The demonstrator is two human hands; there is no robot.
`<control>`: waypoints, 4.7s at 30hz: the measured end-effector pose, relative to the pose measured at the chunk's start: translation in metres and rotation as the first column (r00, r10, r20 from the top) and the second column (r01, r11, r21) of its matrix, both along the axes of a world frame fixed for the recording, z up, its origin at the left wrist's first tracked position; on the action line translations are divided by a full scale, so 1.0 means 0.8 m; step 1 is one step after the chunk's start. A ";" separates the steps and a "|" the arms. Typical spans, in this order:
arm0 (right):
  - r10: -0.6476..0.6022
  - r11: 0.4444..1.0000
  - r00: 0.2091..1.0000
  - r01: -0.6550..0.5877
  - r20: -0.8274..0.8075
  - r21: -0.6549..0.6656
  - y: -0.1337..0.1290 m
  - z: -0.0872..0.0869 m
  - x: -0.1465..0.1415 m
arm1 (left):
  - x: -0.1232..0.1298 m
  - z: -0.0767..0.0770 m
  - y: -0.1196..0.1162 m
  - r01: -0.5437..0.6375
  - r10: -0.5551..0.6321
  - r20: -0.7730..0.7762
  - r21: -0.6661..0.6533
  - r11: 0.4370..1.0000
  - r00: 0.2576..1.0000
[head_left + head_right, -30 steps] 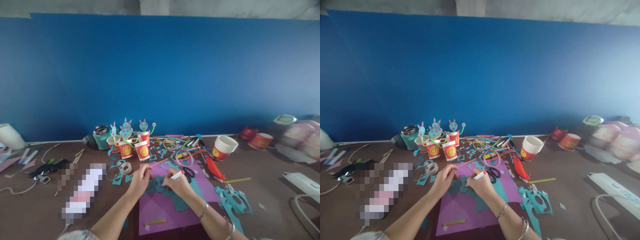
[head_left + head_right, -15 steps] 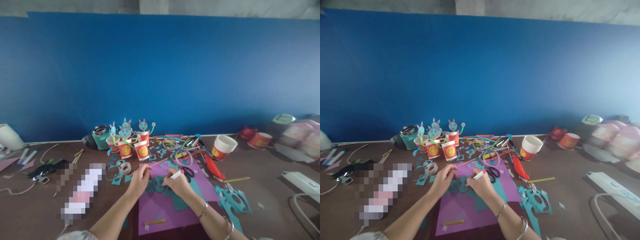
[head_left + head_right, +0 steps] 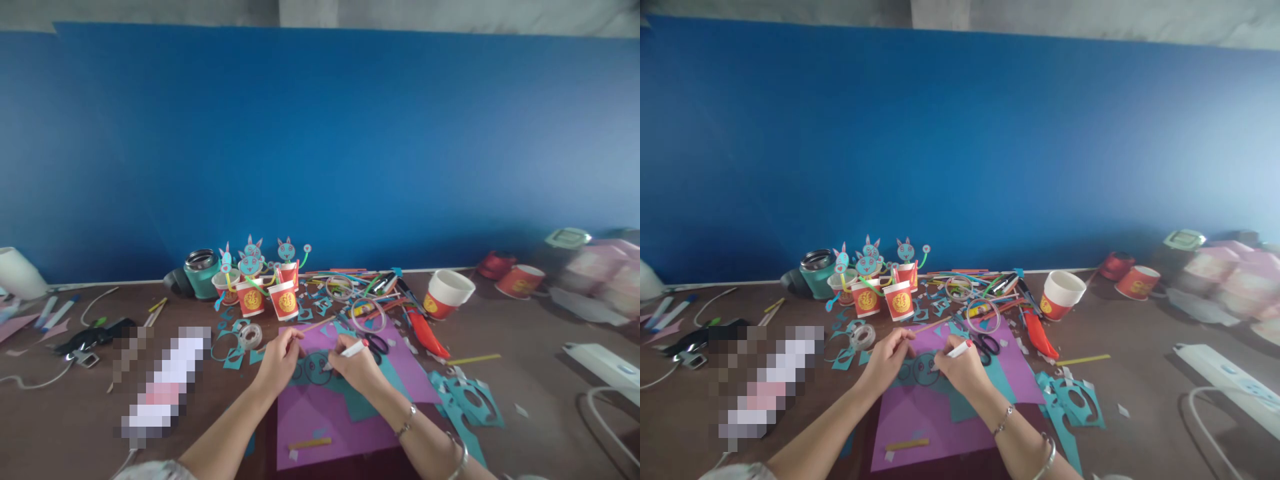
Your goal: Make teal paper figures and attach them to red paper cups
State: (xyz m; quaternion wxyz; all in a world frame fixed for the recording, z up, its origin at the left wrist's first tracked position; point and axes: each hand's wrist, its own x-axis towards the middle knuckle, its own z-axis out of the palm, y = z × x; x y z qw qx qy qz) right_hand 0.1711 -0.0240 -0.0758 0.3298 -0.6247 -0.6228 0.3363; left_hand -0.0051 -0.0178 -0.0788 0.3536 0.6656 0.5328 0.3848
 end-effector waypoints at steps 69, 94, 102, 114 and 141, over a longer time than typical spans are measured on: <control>0.089 0.995 0.995 -0.087 -0.035 0.042 -0.003 -0.004 -0.004 | 0.000 -0.001 0.002 0.002 -0.002 0.004 0.038 0.999 1.000; 0.097 0.994 0.994 -0.094 -0.053 0.056 0.001 -0.008 -0.003 | -0.001 -0.001 0.001 0.006 -0.006 -0.011 0.028 1.000 1.000; 0.092 0.995 0.994 -0.090 -0.051 0.052 0.001 -0.010 -0.003 | 0.000 0.001 0.001 0.002 -0.002 -0.015 0.033 0.999 1.000; 0.076 0.997 0.993 -0.074 -0.091 0.030 -0.001 -0.003 -0.004 | 0.000 -0.001 0.001 0.005 -0.005 -0.005 0.021 1.000 1.000; 0.070 0.997 0.997 -0.070 -0.042 -0.009 -0.003 -0.001 -0.002 | 0.000 0.003 -0.001 0.003 -0.003 -0.005 0.009 1.000 1.000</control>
